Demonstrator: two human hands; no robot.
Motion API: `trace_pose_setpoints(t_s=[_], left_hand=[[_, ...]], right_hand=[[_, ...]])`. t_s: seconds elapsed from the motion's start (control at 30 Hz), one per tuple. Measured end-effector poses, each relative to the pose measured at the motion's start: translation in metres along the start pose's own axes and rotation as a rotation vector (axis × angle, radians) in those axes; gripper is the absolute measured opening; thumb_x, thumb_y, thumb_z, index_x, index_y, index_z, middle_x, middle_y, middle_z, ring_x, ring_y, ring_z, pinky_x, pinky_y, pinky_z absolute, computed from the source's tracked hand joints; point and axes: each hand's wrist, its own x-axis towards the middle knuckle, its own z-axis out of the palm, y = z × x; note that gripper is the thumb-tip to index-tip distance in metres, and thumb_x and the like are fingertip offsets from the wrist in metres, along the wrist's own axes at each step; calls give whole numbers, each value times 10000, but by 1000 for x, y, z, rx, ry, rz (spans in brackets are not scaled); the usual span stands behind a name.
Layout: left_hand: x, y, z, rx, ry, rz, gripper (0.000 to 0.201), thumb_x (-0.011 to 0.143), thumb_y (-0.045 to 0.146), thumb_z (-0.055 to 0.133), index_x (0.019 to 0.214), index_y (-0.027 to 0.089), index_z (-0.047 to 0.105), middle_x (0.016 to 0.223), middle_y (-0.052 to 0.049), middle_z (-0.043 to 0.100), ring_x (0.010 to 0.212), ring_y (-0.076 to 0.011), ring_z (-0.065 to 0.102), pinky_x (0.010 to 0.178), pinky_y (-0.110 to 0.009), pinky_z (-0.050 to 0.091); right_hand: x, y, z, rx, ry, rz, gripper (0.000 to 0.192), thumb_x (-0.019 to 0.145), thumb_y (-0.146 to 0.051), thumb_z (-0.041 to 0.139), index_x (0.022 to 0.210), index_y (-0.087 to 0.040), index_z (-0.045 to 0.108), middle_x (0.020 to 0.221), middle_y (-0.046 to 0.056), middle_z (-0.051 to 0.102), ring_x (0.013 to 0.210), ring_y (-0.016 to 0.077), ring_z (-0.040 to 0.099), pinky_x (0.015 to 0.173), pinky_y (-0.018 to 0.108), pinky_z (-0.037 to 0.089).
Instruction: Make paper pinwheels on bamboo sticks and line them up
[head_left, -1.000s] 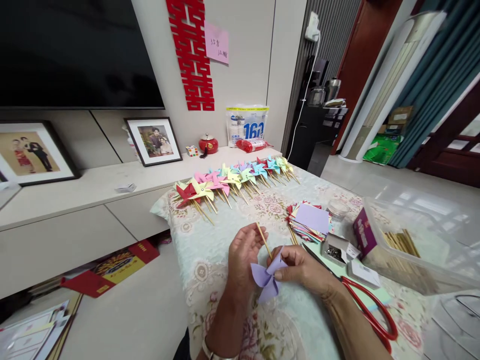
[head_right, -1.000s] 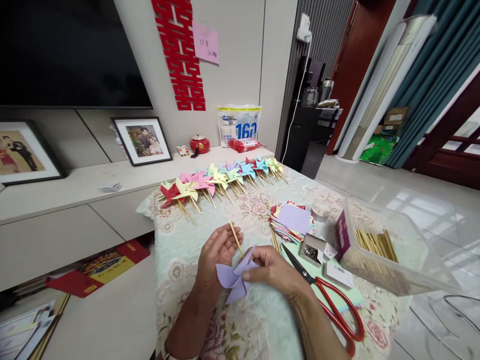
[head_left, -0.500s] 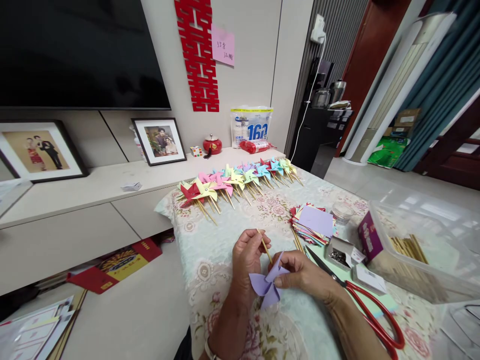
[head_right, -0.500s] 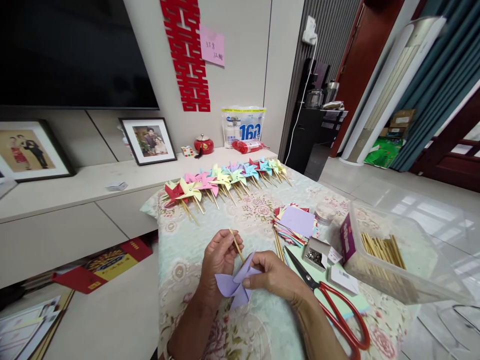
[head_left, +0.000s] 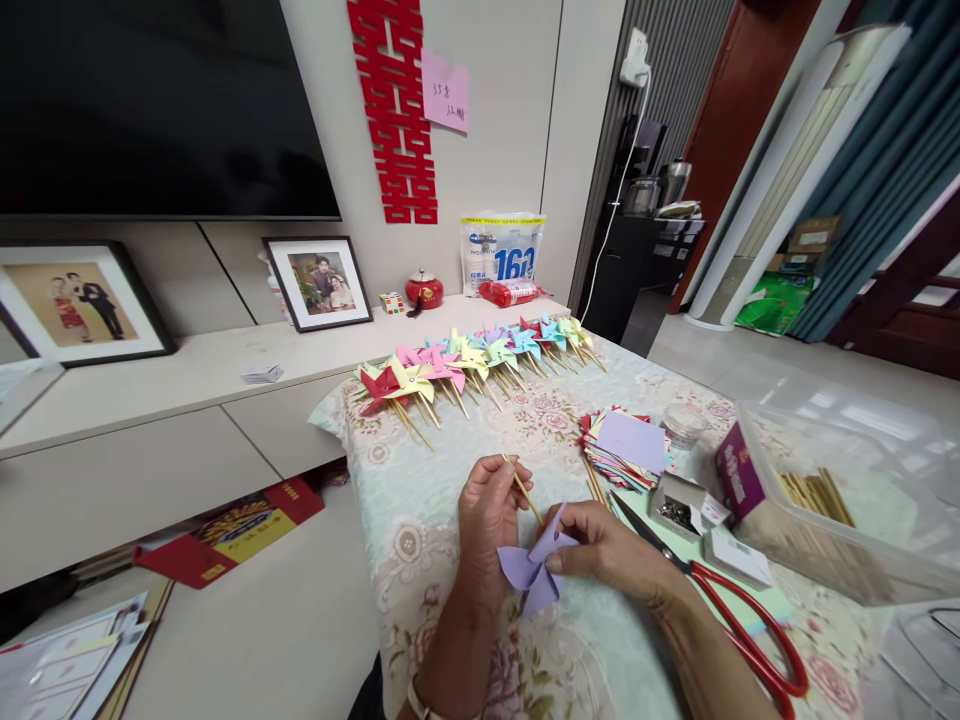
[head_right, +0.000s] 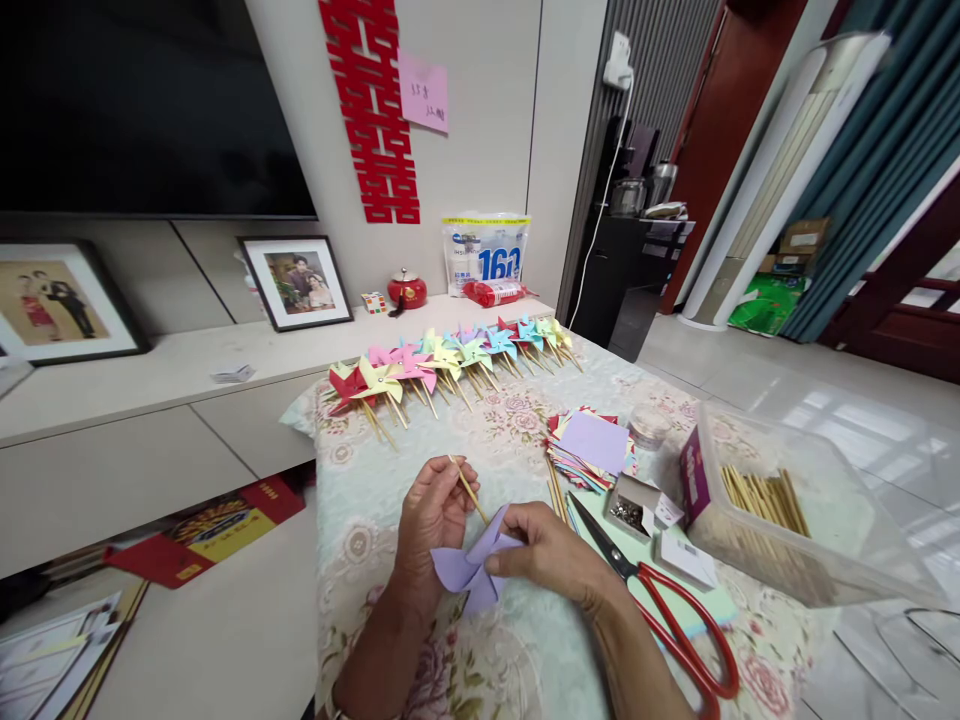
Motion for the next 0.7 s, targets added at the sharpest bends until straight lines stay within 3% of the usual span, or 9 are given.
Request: trace_pose_setpoints(t_s=[0.23,0.47,0.7], left_hand=[[5,-6,-1,271,3,-84,306,560,243,862,782,119,691,639,-42,705,476,-84,537,433,-190,384],[4,5,-1,-93,166,30,328,579,239,887,790,144,656,774,-27,724,660,-106,640,604,-217,520],[4,5,-3,-130,153,17,319,565,202,895,763,139,653,761,-24,712,655,-111,640,601,-224,531]], right_hand=[[-1,-5,-1,20,82,-48,229,706,-330,785,808,-146,696,756,-11,639,715,146,528,674,260,374],[-2,-3,0,13,42,-72,230,754,-328,779,902,-155,746,856,39,707,795,186,596,742,297,438],[-2,-6,1,47,32,-150,205,758,-323,797,883,-172,737,933,43,704,861,195,617,782,304,464]])
